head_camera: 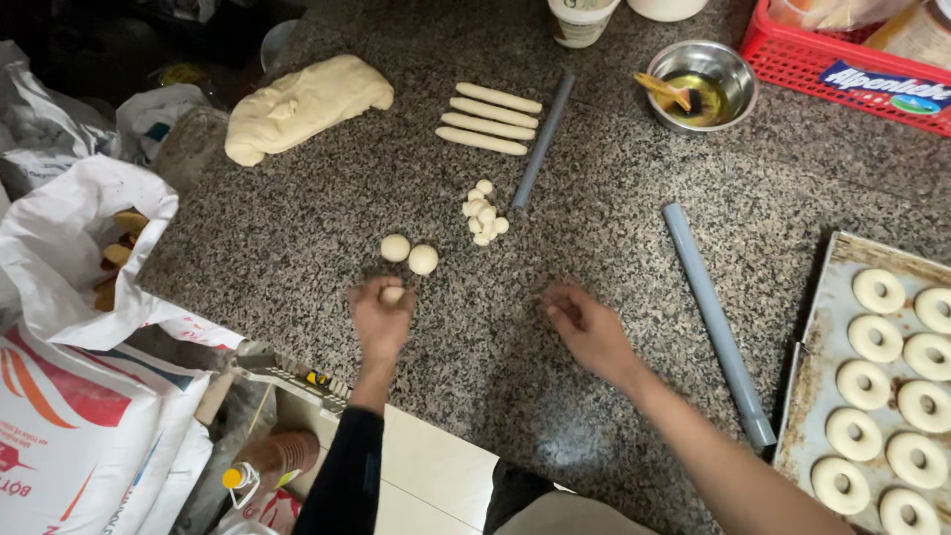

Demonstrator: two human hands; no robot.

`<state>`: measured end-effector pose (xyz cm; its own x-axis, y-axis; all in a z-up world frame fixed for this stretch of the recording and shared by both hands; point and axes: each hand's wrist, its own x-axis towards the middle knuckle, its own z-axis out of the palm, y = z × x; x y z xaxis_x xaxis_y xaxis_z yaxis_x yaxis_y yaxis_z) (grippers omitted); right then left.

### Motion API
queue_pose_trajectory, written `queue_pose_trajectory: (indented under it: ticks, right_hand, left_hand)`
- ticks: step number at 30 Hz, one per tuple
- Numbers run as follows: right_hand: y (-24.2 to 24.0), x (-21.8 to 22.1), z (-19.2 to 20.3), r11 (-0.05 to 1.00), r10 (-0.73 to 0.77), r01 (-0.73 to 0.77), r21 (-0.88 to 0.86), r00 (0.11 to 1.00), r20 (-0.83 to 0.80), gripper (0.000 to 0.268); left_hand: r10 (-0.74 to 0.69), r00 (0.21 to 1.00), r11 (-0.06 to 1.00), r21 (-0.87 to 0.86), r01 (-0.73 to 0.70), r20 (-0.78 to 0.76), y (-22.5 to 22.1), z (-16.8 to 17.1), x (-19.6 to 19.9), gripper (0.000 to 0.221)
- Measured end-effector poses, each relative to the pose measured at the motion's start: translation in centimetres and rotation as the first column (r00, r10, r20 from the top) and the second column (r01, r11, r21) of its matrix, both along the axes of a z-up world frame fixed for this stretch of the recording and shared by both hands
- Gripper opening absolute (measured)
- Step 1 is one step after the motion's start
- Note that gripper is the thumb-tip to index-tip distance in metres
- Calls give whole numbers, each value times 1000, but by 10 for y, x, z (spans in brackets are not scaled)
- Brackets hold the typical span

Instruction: The person shapes dough into rings using a small roller and their hands, places them onto a tray, moves the tray between surfaces and into a rack, and uses shears to cut dough strips on a tray.

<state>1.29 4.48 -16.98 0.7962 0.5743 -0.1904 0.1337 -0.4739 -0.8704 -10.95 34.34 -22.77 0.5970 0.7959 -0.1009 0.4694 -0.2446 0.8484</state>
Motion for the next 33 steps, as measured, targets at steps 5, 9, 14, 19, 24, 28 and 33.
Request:
queue_pose_trajectory:
  ticks: [5, 9, 14, 19, 24, 28, 33]
  right_hand:
    - [-15, -1, 12, 991, -54, 42, -125, 993, -101, 30]
    - [-40, 9, 19, 973, -121, 105, -204, 991, -65, 30]
    - [-100, 24, -15, 976, -217, 218, -3, 974, 70, 27]
    - [-149, 36, -39, 923, -383, 380, 59, 922, 58, 23]
    - [-175, 40, -14, 853, -460, 518, -69, 807, 371, 28]
    - [-178, 28, 3, 783, -299, 534, -317, 771, 562, 52]
    - [-174, 12, -2, 716, -284, 558, -419, 782, 555, 61]
  left_hand:
    - [329, 789, 367, -840, 399, 519, -50, 28, 4, 25]
    - [330, 802, 198, -867, 458, 499, -106, 49, 34, 43]
    - [210, 920, 168, -939, 300, 331, -168, 48, 71, 42]
    - [-63, 895, 150, -883, 445, 441, -209, 21, 88, 38]
    - [-541, 783, 579, -538, 612, 308, -239, 40, 96, 24]
    - [-874, 472, 425, 294, 856, -113, -251, 64, 81, 37]
    - [-835, 289, 80, 416, 906, -468, -262, 50, 87, 63]
